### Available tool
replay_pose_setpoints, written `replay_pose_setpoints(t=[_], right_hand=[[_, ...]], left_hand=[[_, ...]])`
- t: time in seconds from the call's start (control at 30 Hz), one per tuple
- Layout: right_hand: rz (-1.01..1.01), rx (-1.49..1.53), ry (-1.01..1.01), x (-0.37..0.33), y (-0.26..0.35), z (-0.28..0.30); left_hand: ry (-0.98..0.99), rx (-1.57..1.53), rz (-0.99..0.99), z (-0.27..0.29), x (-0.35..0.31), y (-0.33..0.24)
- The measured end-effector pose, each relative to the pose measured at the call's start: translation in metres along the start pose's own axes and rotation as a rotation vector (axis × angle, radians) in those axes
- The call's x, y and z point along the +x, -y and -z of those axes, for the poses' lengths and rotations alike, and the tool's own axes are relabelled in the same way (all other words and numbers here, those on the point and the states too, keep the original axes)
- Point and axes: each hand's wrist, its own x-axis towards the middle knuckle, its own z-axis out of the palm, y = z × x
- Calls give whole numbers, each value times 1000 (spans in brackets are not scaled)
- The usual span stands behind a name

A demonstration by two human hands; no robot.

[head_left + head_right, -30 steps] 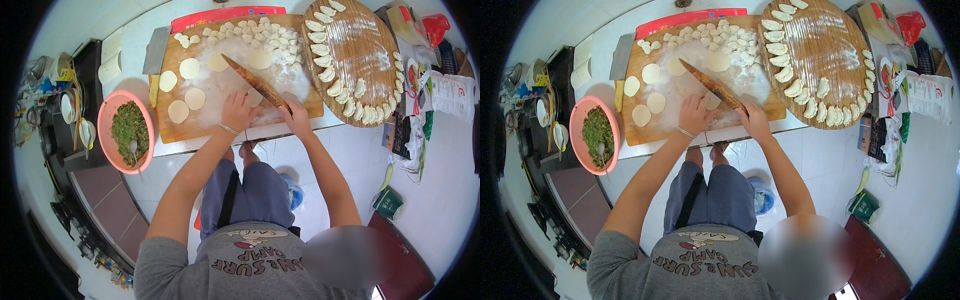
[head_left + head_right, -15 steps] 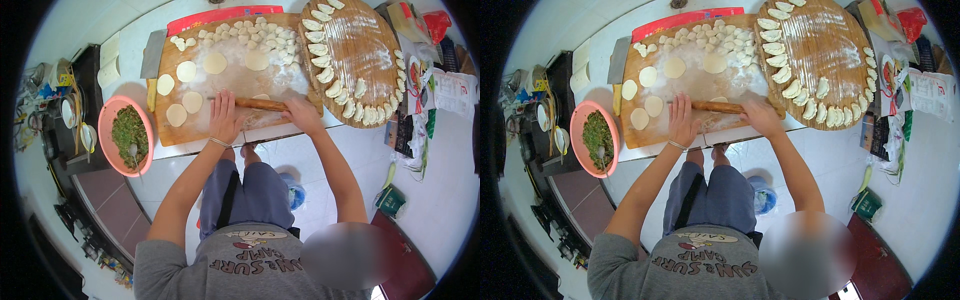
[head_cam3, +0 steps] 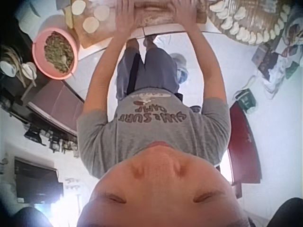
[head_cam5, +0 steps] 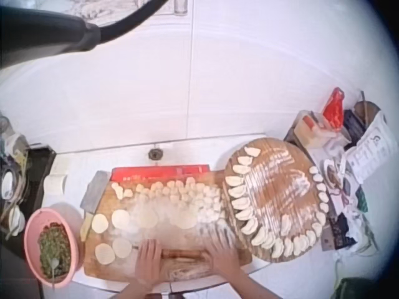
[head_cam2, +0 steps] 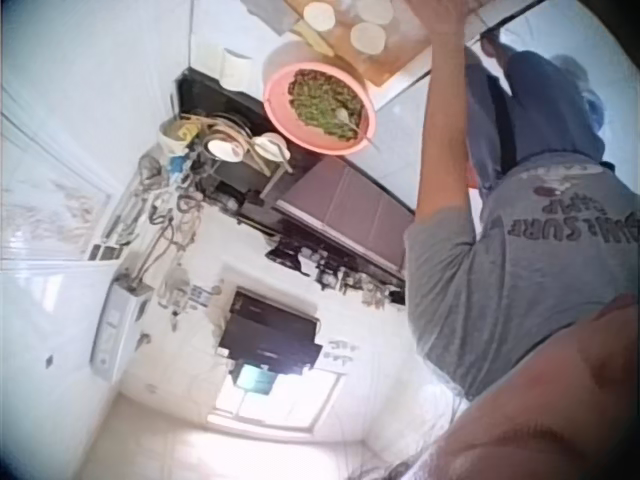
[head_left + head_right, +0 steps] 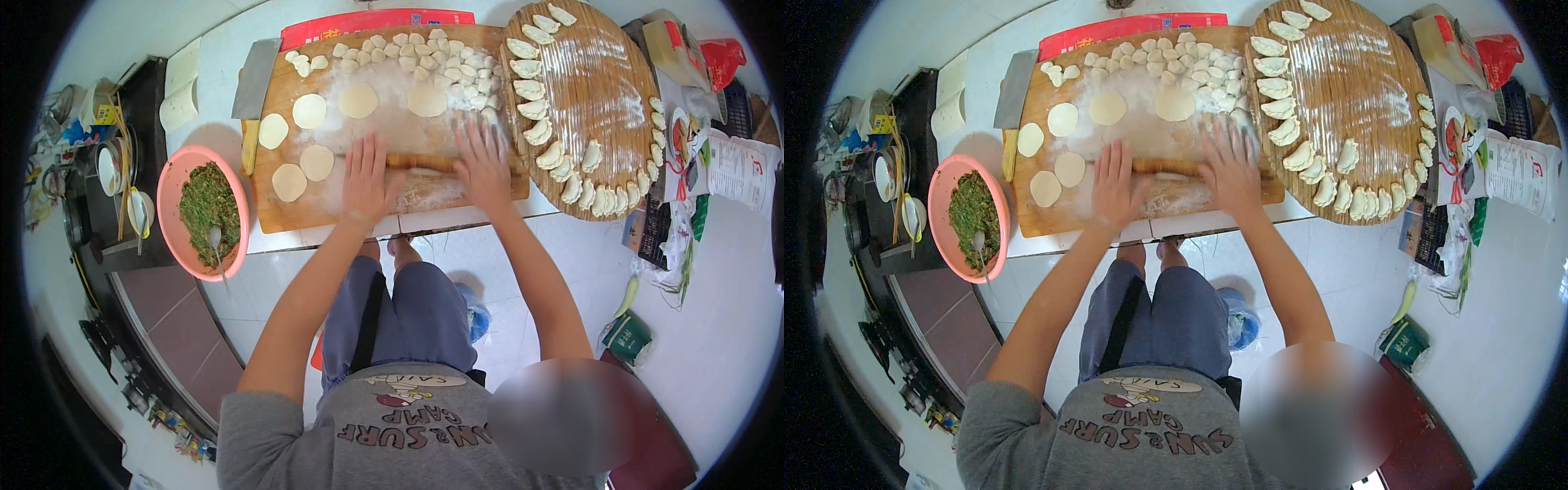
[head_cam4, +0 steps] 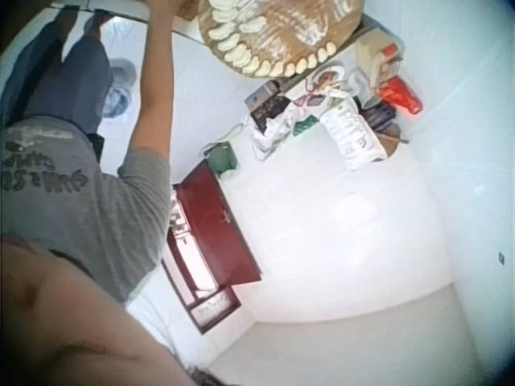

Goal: The person fills a small dough wrapper with a green vegetable mixture using a spoon, then folds and pleats the edges to seal it. They place the finished dumpling on a wooden board and proceed to roll out several small dough balls into flat circular wrappers using a rolling pin.

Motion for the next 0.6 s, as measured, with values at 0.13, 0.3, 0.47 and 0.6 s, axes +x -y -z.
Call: replay_pose_setpoints(t=[0.13, 0.3, 0.47, 0.6], right_hand=[[-26, -59, -6, 9, -10, -10], [40, 51, 144, -55, 11, -2], [23, 111, -11, -13, -6, 1], [41, 110, 6, -11, -13, -10]], left_hand=[[-12, 22, 15, 3, 23, -2], [86, -50, -54, 8, -56, -9], [-17, -23, -77, 4, 15, -9], [58, -153, -400, 6, 52, -16]])
